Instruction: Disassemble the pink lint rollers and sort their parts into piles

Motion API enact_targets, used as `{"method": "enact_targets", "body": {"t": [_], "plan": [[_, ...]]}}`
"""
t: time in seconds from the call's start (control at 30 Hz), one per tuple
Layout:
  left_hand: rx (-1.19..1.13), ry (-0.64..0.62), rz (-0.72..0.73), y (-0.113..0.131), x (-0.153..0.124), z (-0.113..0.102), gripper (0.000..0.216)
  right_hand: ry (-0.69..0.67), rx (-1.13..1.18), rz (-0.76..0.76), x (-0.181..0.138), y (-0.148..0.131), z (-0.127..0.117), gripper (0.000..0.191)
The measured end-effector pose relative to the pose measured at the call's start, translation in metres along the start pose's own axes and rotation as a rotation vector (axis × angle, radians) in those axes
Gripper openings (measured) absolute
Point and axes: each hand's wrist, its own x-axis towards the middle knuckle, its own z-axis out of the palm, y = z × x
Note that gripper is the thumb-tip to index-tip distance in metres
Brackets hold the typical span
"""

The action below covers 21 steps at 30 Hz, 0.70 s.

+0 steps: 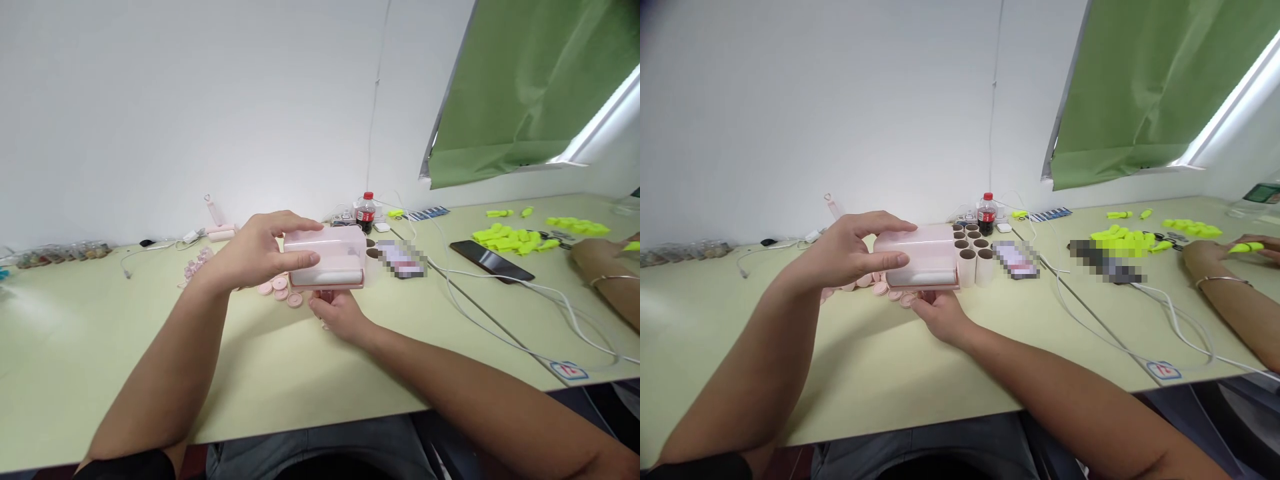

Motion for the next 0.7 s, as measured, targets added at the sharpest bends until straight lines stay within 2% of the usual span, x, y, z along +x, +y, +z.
{"method": "enact_targets", "body": {"t": [0.17, 0.7], "plan": [[0.045, -0.042, 0.002, 0.0021, -0.0012, 0.0002, 0.04, 0.018, -0.004, -0.004, -0.0003, -0.0039, 0.0007, 0.023], [0.129, -0.185, 0.036, -0.0064, 0.0014, 0.0049, 0.043, 0.06, 0.052, 0.001, 0.0026, -0.003, 0.0024, 0.019]]}}
